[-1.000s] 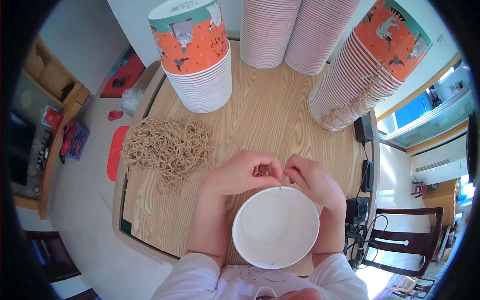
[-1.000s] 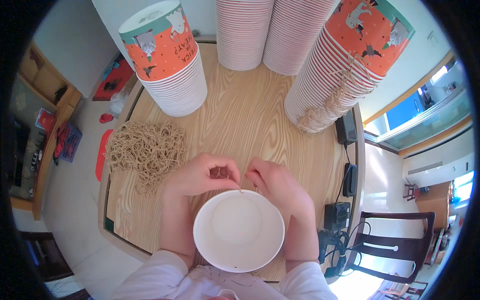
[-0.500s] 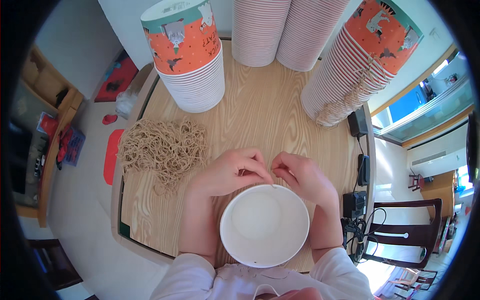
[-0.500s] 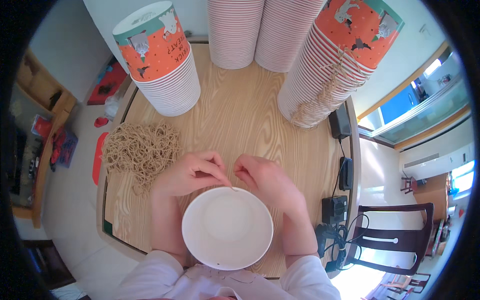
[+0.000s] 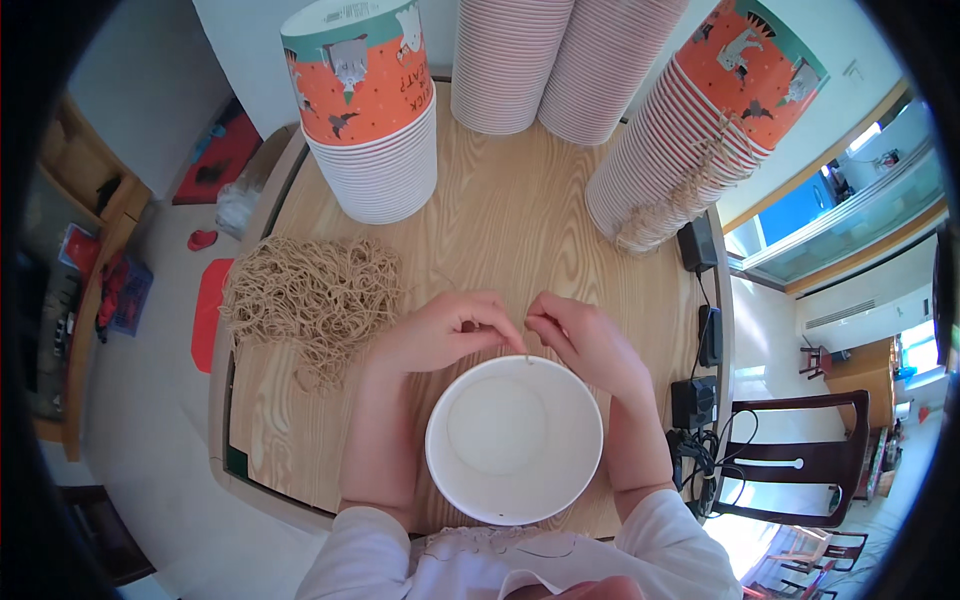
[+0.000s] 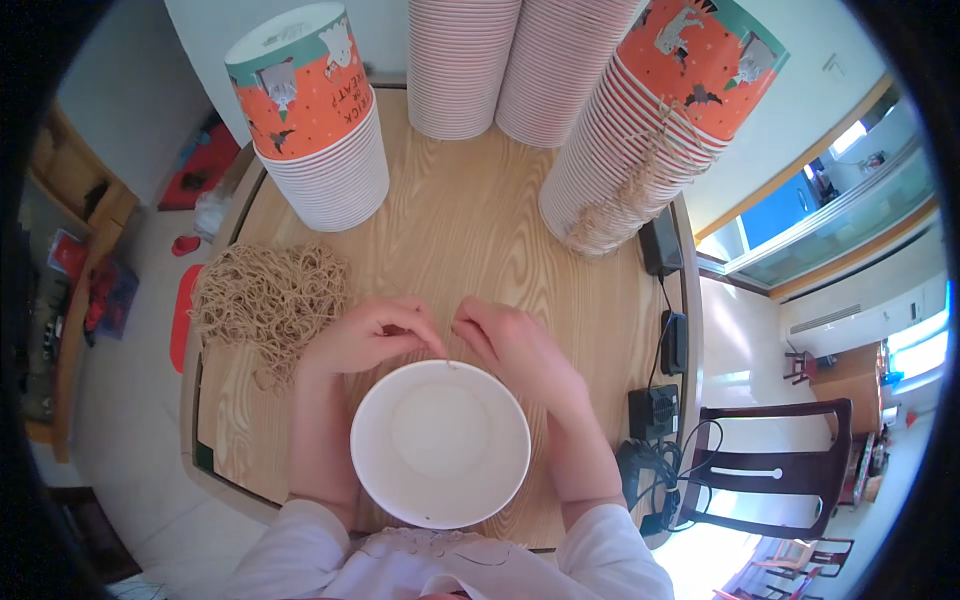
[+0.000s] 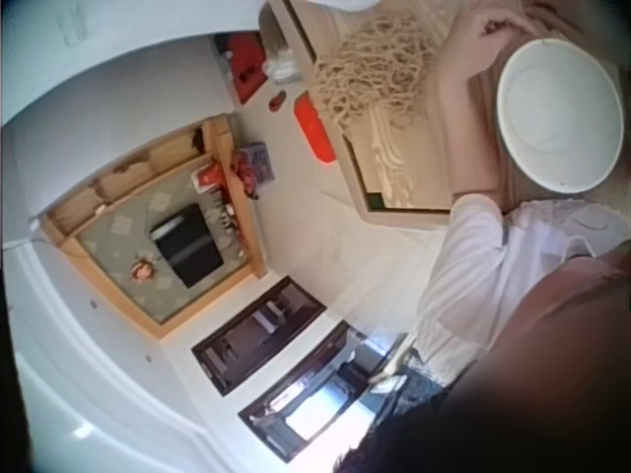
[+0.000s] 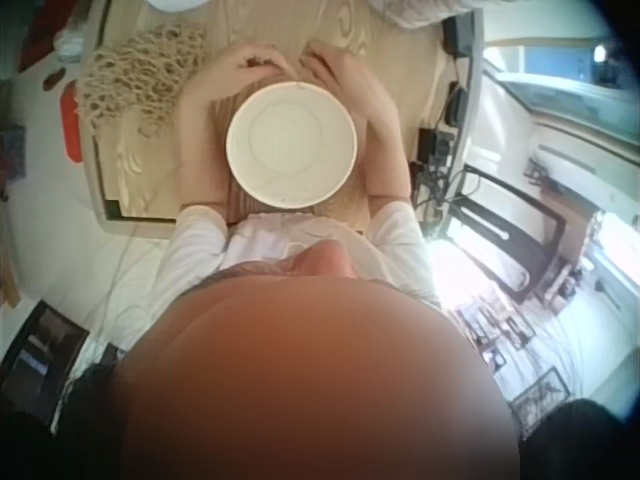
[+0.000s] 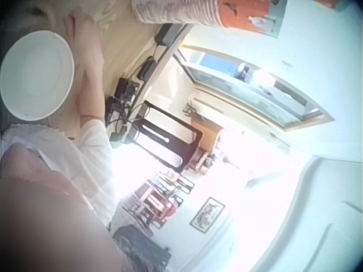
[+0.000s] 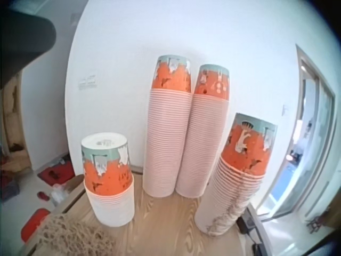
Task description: Attaching elastic rubber bands to the rims of patterned paper buckets for packaging.
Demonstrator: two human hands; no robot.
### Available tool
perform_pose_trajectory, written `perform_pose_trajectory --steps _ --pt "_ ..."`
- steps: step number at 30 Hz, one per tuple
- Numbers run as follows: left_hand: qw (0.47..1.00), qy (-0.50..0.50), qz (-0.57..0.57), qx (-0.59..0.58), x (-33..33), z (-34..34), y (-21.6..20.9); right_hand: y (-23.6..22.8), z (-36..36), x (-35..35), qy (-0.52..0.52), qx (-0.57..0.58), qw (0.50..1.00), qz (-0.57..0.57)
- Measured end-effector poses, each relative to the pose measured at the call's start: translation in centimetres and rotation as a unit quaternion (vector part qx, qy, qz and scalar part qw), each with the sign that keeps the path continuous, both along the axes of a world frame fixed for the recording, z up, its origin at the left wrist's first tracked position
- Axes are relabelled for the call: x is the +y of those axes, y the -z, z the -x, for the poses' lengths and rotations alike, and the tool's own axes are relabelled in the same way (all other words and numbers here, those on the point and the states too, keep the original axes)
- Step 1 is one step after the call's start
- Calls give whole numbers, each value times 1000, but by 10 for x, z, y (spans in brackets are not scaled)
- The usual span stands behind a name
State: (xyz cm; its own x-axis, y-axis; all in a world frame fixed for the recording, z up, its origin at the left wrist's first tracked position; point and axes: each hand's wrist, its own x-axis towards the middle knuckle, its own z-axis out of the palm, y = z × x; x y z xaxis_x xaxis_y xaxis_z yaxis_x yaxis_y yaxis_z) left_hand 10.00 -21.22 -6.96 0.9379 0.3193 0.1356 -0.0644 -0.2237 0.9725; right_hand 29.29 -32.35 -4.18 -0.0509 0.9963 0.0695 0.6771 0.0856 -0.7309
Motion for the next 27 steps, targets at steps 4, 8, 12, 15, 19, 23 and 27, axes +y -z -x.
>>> perform_pose_trajectory --steps 4,8,12,15,19,23,27 --pt "1000 -20 -4 -8 -3 -9 12 6 -3 3 -9 79 996 43" --pt "998 -17 63 5 -13 -11 15 -2 -2 3 -1 76 993 89" --pt "989 -5 145 30 -19 -20 34 2 -4 5 6 42 992 115" --pt "977 21 204 -63 -16 -21 53 7 -1 7 -7 27 994 108" --pt "954 52 262 -139 -17 -22 64 5 -4 6 -12 11 997 72" --pt "958 33 264 -110 -11 -23 62 -1 -8 1 12 -7 996 89" --pt "959 52 272 -65 -14 -30 65 -6 -2 1 45 -14 993 106"
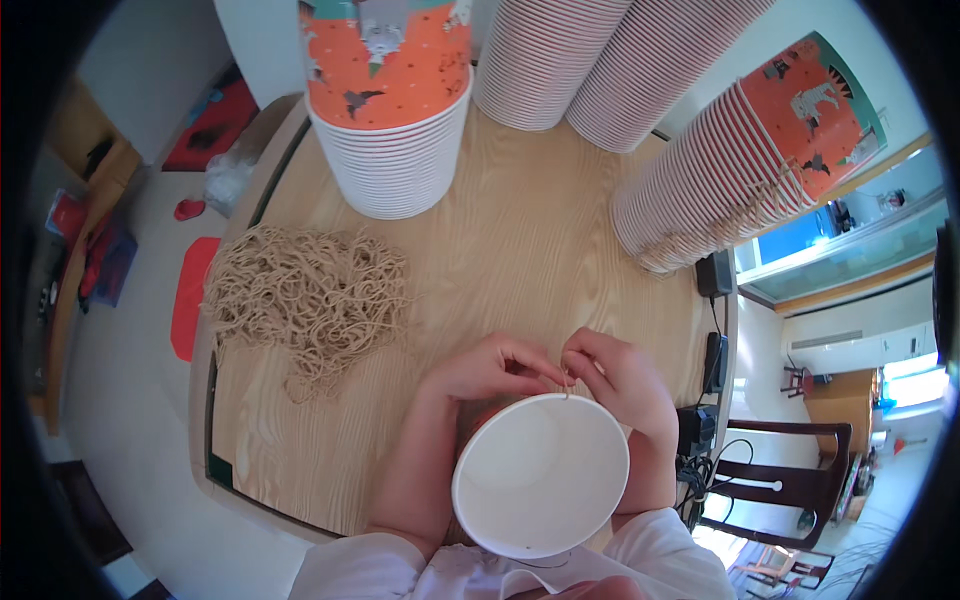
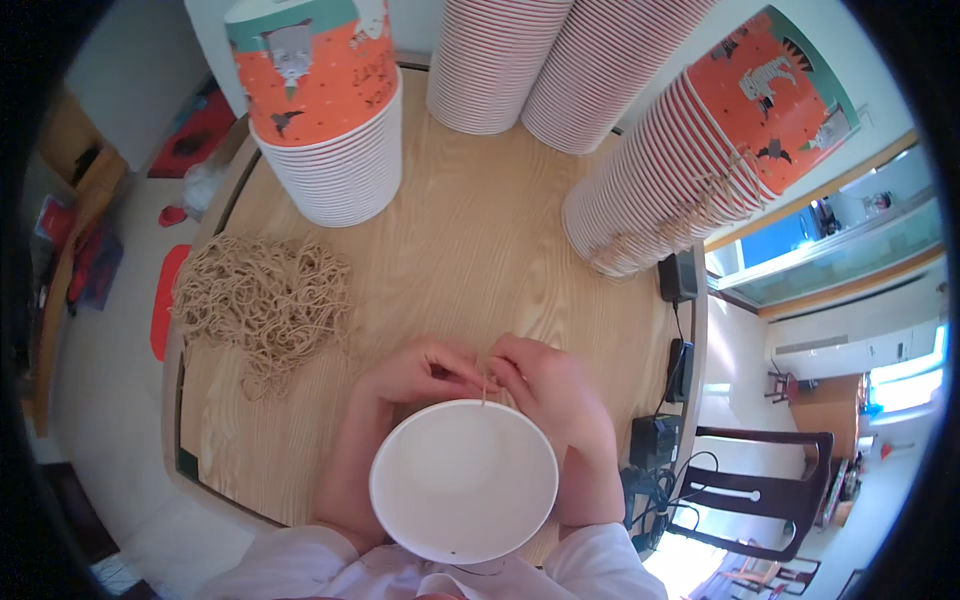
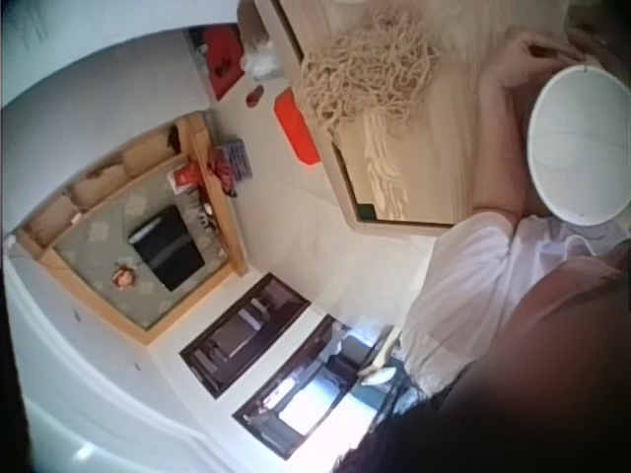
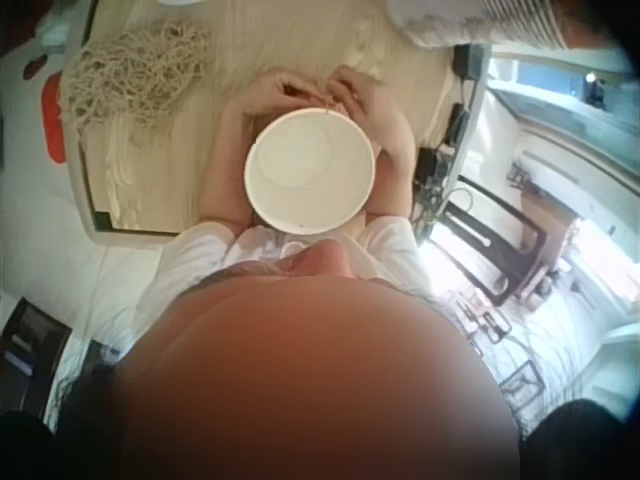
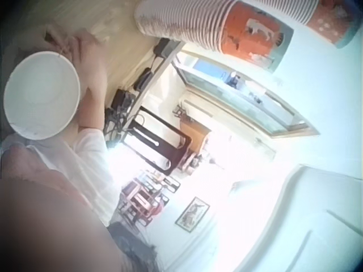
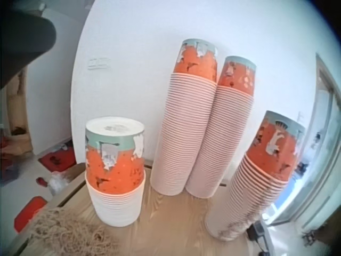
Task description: Attaching elastic rubber bands to the rims of patterned paper buckets for packaging.
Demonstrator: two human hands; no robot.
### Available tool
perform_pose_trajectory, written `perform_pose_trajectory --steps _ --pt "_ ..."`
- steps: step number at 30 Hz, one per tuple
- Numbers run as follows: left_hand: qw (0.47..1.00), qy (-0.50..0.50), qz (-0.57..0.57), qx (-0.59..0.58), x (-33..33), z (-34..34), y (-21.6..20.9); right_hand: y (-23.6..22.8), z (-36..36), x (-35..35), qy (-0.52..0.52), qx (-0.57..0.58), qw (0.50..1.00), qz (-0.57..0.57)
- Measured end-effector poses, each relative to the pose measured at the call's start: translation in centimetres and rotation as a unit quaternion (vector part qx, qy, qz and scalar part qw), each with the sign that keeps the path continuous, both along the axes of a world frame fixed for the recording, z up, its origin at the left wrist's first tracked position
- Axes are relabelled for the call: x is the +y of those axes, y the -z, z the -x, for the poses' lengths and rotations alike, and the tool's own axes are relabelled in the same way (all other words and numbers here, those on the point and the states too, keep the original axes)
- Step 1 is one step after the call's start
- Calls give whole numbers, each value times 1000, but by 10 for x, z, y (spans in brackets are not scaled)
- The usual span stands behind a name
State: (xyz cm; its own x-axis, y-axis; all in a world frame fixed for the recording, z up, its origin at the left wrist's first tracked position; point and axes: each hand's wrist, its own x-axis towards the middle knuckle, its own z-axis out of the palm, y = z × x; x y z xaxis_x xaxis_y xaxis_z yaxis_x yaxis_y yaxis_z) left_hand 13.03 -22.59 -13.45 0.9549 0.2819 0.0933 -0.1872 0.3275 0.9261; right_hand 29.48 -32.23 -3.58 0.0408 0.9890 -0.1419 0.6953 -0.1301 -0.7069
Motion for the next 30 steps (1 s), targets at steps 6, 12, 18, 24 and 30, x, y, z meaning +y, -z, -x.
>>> perform_pose_trajectory --steps 6,12,18,24,30 --pt "995 46 86 -24 -4 -8 3 15 -3 0 -4 28 999 30" --pt "995 60 76 -14 -3 -5 2 14 -13 -9 -28 120 990 73" --pt "991 43 92 -86 -3 -4 5 11 -18 -16 -63 209 974 54" --pt "990 42 114 -65 -4 -5 8 5 -10 -14 -55 154 986 46" --pt "991 21 96 -90 -3 -7 13 -3 -11 -15 -50 135 986 80"
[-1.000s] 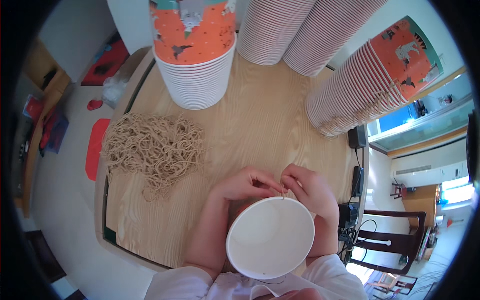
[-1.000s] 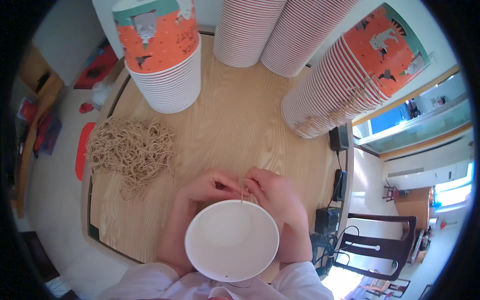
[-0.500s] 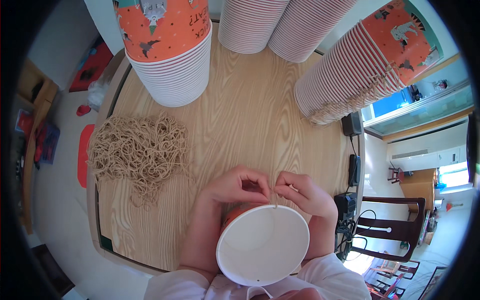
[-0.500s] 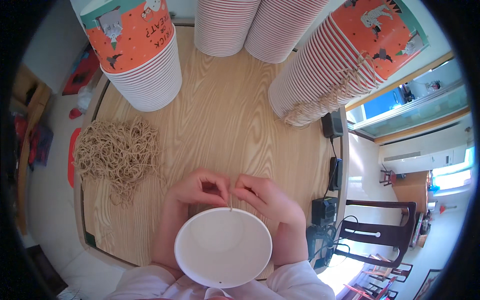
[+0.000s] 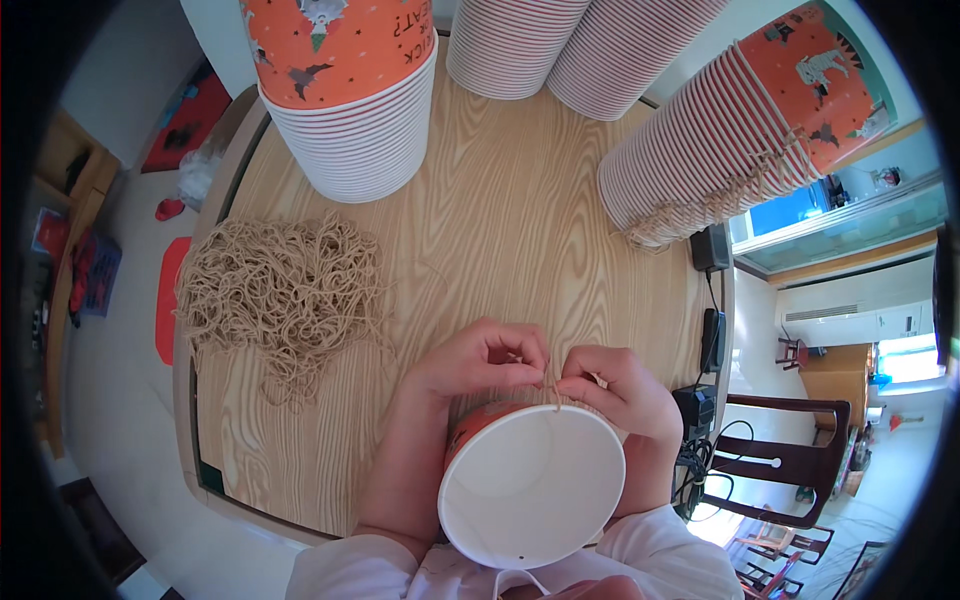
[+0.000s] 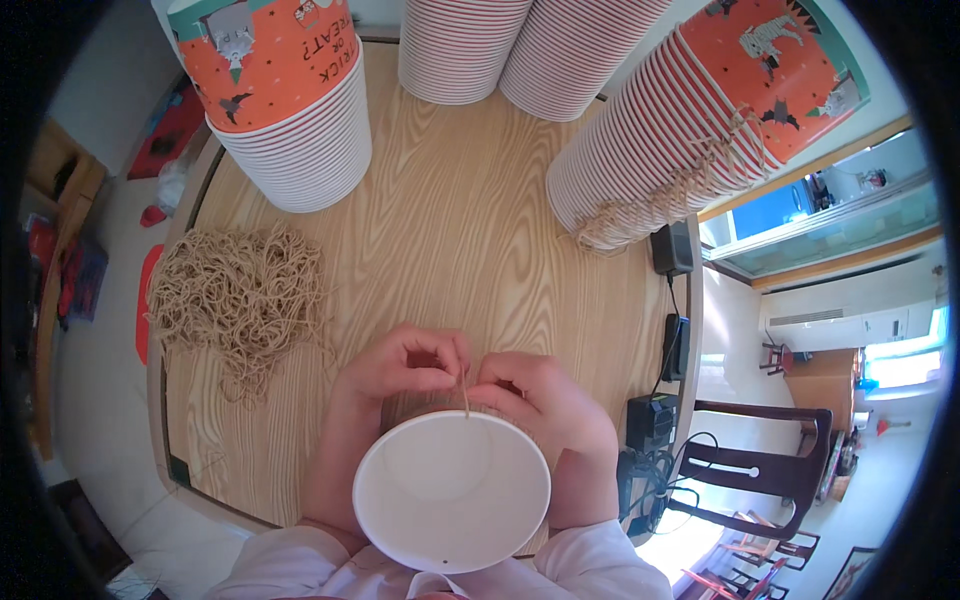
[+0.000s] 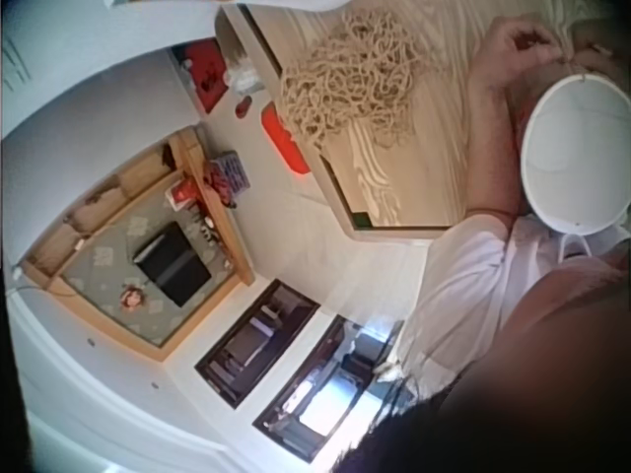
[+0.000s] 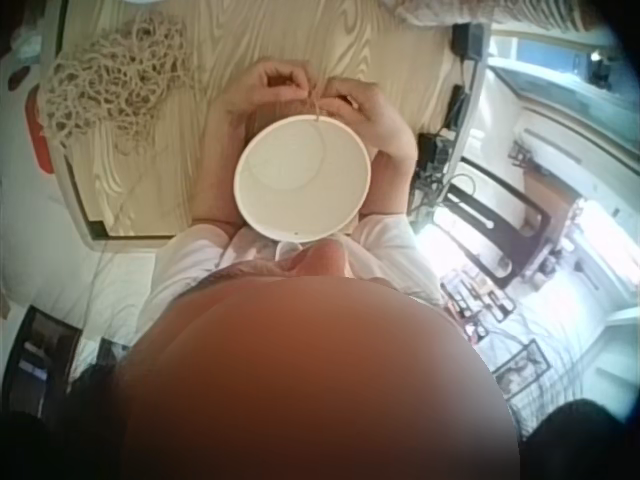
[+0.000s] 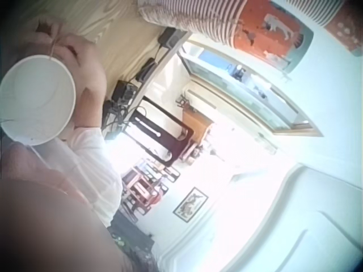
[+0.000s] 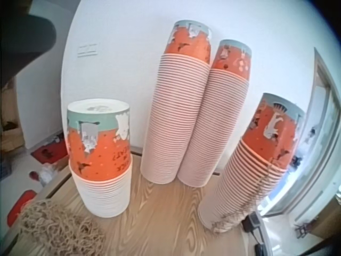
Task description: Attaching elastic rubber bands to the rims of patterned paper buckets for packaging.
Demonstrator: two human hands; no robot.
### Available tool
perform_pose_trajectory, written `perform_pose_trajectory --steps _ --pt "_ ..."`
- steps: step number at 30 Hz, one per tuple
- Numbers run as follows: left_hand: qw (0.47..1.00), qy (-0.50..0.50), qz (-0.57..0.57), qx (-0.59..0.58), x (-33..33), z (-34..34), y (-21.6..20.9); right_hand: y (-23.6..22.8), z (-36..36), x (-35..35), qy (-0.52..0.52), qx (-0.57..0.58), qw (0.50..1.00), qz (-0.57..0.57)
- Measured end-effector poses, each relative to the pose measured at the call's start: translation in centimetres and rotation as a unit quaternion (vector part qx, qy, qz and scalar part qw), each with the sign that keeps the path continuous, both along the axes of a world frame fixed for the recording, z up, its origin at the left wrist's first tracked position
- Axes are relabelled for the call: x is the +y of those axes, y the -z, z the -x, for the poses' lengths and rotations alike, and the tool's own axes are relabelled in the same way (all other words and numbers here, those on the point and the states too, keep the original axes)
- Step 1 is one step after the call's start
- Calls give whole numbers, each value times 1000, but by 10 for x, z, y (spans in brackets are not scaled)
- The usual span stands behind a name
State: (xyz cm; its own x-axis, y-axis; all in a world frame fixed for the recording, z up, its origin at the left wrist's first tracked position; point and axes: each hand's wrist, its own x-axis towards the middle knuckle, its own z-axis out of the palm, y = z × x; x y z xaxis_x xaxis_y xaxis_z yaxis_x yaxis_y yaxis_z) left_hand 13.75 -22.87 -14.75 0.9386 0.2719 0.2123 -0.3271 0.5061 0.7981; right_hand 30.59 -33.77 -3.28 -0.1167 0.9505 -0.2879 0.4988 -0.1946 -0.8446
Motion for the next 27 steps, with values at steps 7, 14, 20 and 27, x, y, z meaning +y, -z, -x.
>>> perform_pose_trajectory --steps 7,14,20,27 --pt "999 -31 -5 1 1 2 -2 4 -2 -2 69 63 994 -51" --pt "999 -27 20 28 0 2 -6 1 6 -2 50 15 984 -171" --pt "999 -10 23 43 -2 0 -3 6 4 0 39 24 981 -189" --pt "996 -80 26 16 -3 -3 0 5 -9 -2 21 16 996 -85"
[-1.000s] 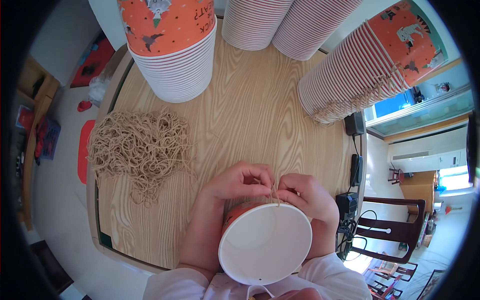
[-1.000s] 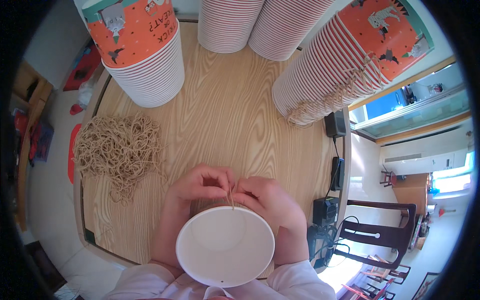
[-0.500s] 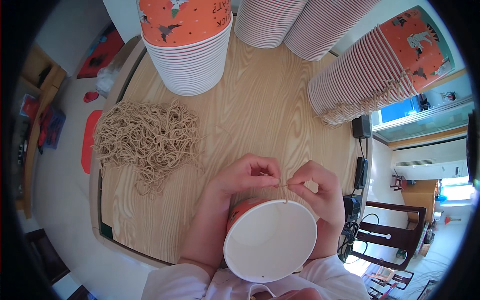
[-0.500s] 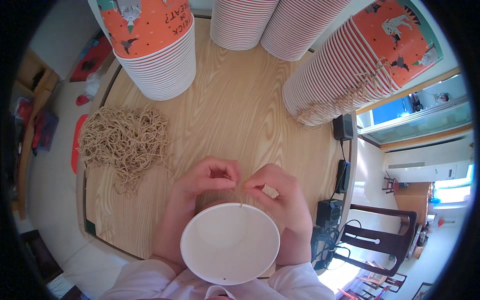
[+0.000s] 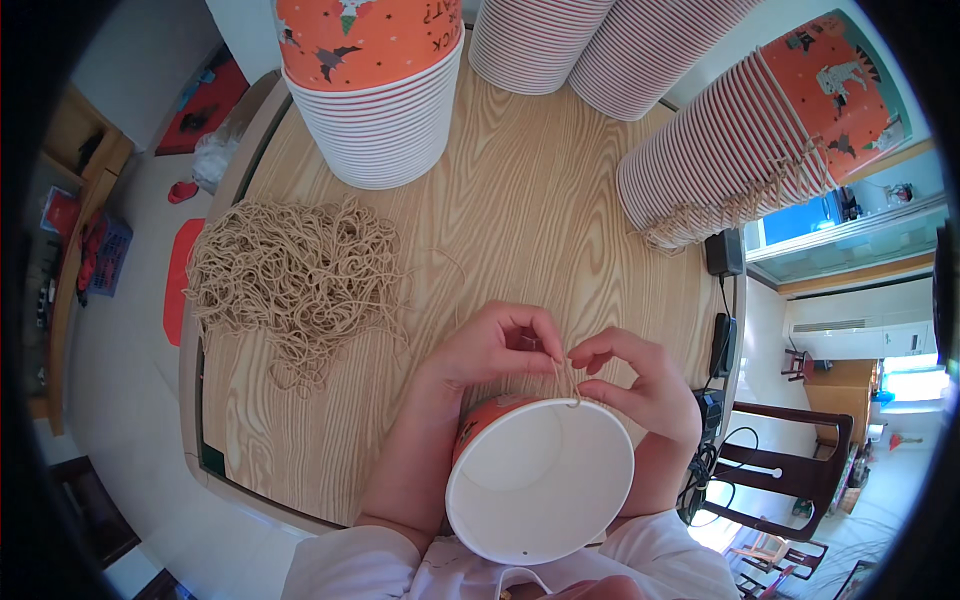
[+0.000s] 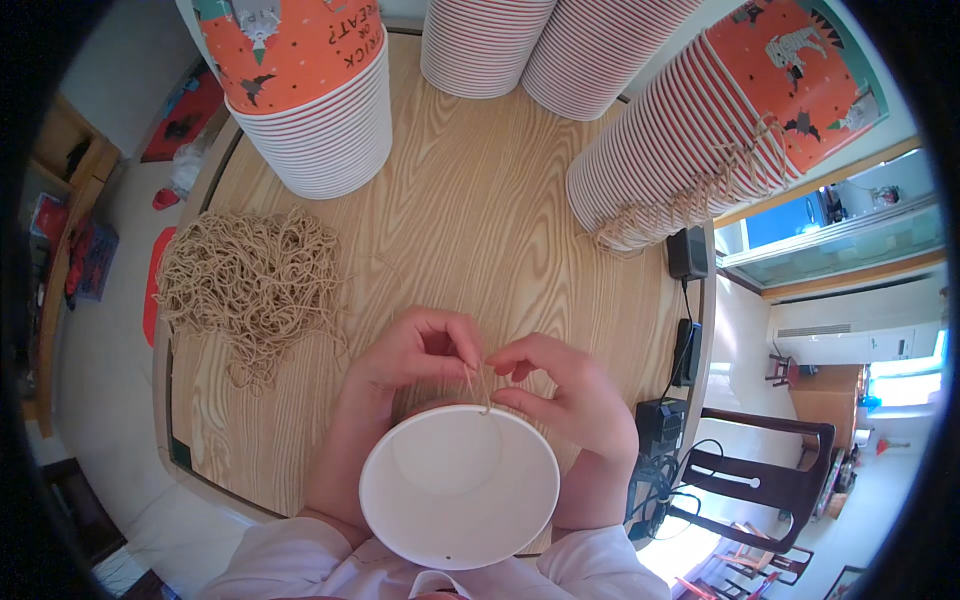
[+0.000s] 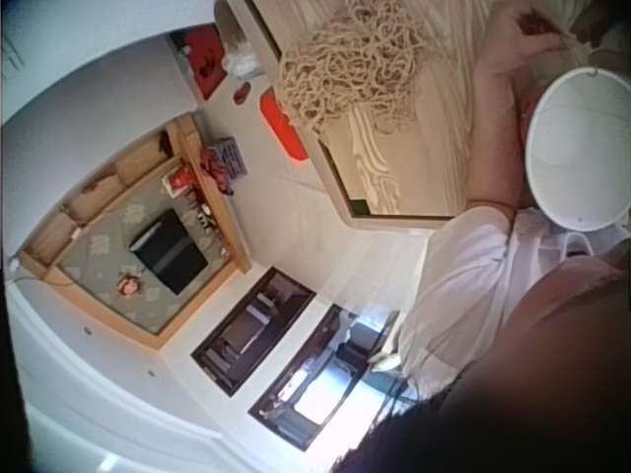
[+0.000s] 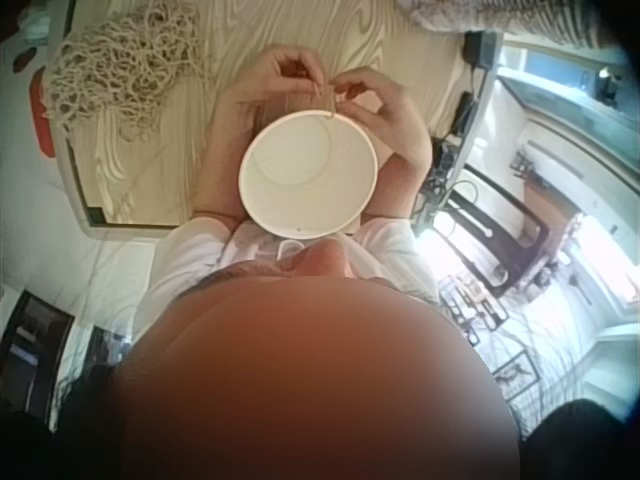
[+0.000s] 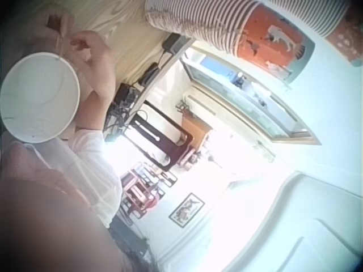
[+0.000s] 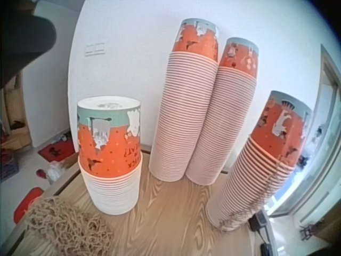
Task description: Attaching elastic rubber bands to the rims of patterned paper buckets for packaging.
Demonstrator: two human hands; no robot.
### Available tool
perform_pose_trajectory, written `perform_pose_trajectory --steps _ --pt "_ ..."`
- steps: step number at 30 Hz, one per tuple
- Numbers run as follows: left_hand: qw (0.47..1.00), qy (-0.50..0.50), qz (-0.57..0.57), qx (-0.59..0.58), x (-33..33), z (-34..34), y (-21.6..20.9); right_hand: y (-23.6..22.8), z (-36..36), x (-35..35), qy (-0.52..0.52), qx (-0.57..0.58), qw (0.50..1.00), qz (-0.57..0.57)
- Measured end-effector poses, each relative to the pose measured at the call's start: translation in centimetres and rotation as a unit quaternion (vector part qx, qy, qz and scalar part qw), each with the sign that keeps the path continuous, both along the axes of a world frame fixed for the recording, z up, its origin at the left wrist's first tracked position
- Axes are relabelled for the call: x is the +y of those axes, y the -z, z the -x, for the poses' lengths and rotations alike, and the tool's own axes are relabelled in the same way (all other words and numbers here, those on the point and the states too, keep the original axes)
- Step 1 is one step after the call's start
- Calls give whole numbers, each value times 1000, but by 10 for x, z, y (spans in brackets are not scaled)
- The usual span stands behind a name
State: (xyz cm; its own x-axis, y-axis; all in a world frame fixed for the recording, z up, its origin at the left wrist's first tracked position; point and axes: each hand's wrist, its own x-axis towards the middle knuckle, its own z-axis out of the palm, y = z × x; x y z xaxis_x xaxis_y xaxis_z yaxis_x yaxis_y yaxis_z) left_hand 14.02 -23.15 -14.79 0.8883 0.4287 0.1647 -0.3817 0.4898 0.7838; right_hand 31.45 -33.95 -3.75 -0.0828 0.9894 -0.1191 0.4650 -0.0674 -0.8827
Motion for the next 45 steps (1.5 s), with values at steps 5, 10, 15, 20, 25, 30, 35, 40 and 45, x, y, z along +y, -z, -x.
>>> perform_pose_trajectory --steps 5,10,15,20,25,30,35,40,45 --pt "999 -36 6 -33 -1 -3 -4 12 12 6 -8 -39 998 47" --pt "999 -27 34 -30 -2 -3 -7 22 12 9 34 -6 996 79" --pt "999 -48 -7 2 0 0 -7 15 10 8 34 24 997 69" --pt "999 -53 -10 0 0 -1 -9 22 17 9 24 -8 995 101" --pt "998 -54 -5 20 1 3 -8 23 6 7 19 16 999 35" --pt "997 -66 -41 11 0 -1 -5 16 20 13 45 18 998 49" --pt "997 -66 -27 17 1 0 -11 19 10 9 30 8 998 53" --pt "998 -44 -20 29 2 4 -7 13 -3 2 3 6 998 57" --pt "999 -20 -12 24 1 1 -8 8 -2 0 30 24 999 29"
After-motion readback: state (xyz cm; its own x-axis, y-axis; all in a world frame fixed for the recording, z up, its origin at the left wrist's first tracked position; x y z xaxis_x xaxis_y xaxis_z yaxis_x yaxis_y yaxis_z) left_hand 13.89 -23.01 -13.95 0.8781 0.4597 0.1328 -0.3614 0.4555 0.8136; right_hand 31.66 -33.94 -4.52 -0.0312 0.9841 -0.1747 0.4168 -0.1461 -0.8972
